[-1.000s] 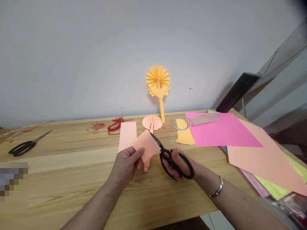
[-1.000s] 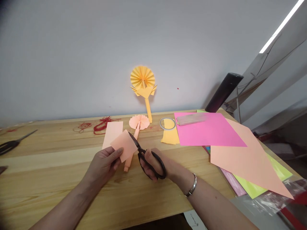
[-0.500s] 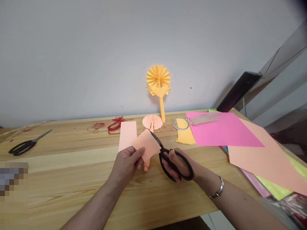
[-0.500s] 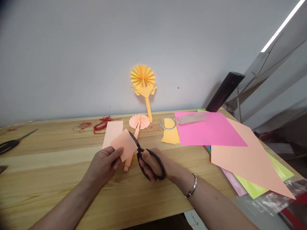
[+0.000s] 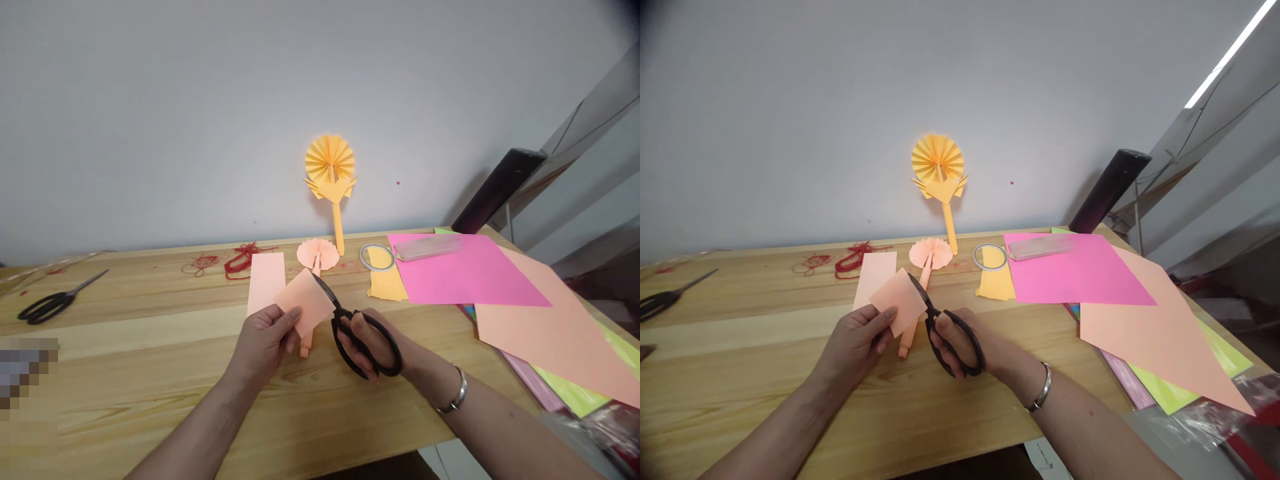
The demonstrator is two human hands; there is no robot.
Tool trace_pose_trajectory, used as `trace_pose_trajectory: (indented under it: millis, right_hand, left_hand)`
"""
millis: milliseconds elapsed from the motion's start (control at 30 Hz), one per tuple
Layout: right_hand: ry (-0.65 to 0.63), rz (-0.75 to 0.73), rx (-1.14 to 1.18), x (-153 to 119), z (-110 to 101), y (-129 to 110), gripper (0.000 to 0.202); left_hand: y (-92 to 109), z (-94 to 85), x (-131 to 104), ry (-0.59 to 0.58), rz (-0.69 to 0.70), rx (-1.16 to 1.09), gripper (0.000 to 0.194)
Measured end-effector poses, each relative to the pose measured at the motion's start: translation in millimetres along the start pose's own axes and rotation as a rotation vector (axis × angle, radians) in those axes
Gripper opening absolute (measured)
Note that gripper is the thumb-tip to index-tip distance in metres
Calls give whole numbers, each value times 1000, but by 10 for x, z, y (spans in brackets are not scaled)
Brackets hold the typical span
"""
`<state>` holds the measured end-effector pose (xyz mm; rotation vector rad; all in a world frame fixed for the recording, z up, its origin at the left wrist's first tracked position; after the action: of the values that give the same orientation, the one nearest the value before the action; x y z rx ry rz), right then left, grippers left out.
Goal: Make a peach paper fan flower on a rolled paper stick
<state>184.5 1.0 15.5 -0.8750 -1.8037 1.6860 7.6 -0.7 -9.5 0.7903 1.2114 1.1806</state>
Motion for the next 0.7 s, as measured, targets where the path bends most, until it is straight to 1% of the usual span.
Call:
trace_pose_trajectory:
  millis: [100,367,467,600,700]
  right_hand:
    - [8,-20,-4,-2,-1,-3,62]
    - [37,-11,-27,-1,-7,-13,59]
    - [40,-1,-41,10,-6,-22,61]
    - [55,52,-53,6,-11,-7,63]
    - [32,32,-4,-15,-13,17,66]
  left_hand:
    - [7,9,4,-5,4,9,30]
    - [28,6,-12,26,6,44,31]
    - [32,2,-14,43,8,62,32]
    - [40,6,-13,50,0,59,33]
    - [47,17,-18,42,-6,54,33]
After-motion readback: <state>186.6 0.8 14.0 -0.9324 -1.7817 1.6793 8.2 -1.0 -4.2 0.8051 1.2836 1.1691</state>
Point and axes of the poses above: each hand's wrist, its own x-axis towards the middle knuckle, its own z-axis out of the palm, y = z × x, the point moved 3 cm from there along x, towards the middle knuckle, and after that the axes turned 2 degrees about y, right-handed, at the moved point
